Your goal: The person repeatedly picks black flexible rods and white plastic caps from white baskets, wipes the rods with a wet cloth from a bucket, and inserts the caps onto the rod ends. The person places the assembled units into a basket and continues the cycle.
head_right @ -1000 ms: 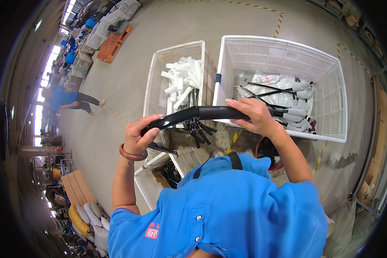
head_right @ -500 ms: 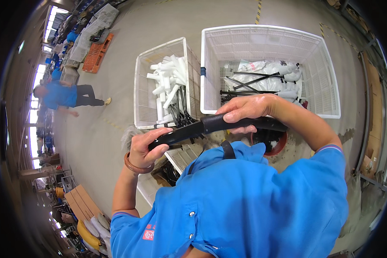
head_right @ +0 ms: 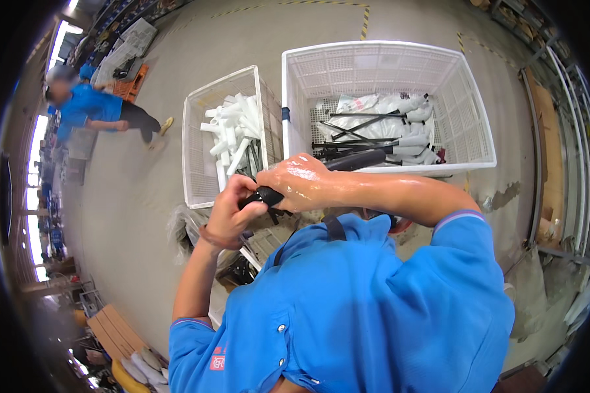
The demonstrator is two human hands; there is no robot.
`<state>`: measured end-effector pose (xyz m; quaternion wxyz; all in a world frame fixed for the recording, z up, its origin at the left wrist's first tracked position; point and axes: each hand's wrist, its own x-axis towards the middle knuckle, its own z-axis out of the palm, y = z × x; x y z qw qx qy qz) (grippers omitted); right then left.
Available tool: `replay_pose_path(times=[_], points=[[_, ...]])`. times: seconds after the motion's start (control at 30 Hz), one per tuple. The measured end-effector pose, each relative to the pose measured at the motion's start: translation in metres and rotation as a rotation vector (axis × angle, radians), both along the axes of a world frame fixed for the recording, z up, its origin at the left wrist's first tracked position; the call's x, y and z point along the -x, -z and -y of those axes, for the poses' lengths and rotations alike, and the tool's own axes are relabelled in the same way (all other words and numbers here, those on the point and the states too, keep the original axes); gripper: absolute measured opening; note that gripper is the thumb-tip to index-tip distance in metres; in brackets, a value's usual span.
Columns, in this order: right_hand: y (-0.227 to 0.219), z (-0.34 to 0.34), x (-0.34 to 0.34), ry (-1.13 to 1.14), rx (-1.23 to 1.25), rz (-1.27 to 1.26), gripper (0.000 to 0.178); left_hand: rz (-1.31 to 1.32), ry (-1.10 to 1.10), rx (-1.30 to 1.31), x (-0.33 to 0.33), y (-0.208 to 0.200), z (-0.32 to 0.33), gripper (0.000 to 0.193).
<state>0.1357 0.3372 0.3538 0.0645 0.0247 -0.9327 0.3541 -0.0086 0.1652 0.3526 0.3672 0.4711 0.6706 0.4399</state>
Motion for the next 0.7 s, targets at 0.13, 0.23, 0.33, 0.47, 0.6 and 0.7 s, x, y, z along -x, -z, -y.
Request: replay_pose_path(times=[0.13,0.23,0.33,0.47,0.6,0.7], points=[[-0.025,-0.041,-0.025,0.022,0.221,0.057,0.030,-0.129,0.266,-0.059,0.018,0.008,0.039,0.053],[-0.051,-0.072,-0.040,0.173,0.351,0.257,0.031,0.454,0.084,0.175,0.007,0.022,0.063,0.032],[-0.051,-0.084,-0.044,0.255,0.530,0.371,0.032,0.587,0.094,0.222,-0.001,0.018,0.076,0.027],[-0.030,-0.089,-0.041,0.286,0.105,0.096,0.033,0.628,-0.128,0.224,-0.023,-0.006,0.073,0.024],[-0.026,-0.104,-0.029,0.227,0.000,0.114,0.027,0.730,-0.265,0.250,-0.065,-0.006,0.061,0.021],[-0.037,-0.124,0.001,0.057,-0.069,0.080,0.030,0.664,-0.359,0.206,-0.072,0.001,0.064,0.021]])
